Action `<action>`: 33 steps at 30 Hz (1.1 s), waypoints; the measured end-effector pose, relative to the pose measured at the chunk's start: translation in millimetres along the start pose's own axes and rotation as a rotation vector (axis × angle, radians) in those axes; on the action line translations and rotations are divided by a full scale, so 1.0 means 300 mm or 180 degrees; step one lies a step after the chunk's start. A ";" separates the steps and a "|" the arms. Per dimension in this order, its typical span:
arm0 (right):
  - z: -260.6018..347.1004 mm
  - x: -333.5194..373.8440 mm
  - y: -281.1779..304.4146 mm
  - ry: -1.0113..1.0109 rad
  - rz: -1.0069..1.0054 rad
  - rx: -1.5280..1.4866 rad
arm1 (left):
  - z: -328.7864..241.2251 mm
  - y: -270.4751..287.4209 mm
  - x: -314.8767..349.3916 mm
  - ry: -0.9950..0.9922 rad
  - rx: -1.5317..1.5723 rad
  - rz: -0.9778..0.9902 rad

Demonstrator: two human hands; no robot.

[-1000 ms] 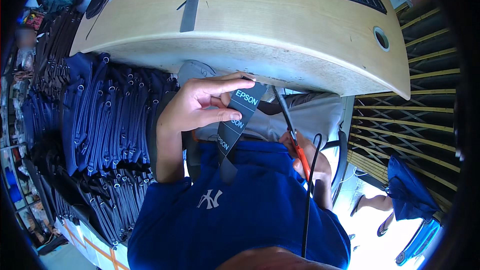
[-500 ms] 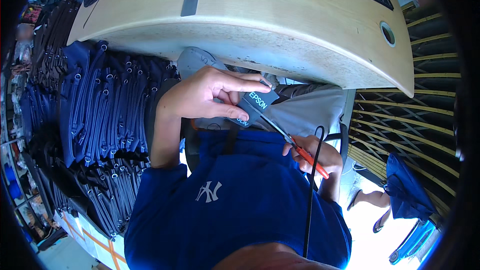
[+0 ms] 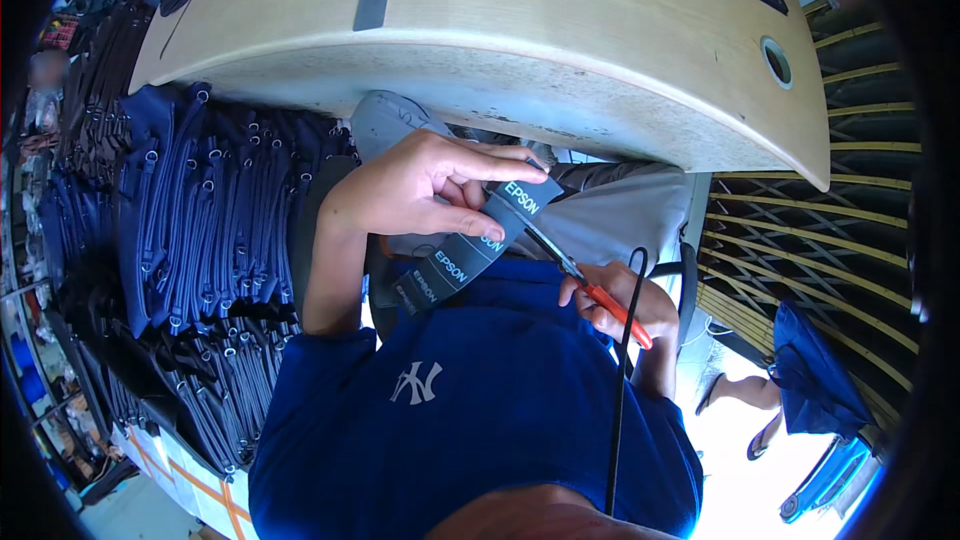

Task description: Cutting printed garment labels from a strip using scissors.

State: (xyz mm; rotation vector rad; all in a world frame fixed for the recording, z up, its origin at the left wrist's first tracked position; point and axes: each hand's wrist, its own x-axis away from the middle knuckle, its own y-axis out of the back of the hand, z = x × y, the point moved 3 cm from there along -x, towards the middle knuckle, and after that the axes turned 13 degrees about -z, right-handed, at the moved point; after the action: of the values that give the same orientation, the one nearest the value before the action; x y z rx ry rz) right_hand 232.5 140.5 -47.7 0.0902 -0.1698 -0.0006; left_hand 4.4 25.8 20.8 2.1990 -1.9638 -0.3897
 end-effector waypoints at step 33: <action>0.010 -0.003 -0.010 -0.0119 -0.0475 0.0303 | 0.029 0.001 0.011 0.0434 0.0066 -0.0041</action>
State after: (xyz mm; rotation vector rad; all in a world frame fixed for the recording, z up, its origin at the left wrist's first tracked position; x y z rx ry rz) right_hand 231.0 137.2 -45.2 0.1977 -0.2000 -0.1432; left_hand 2.0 22.9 12.3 2.1891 -1.8918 -0.2157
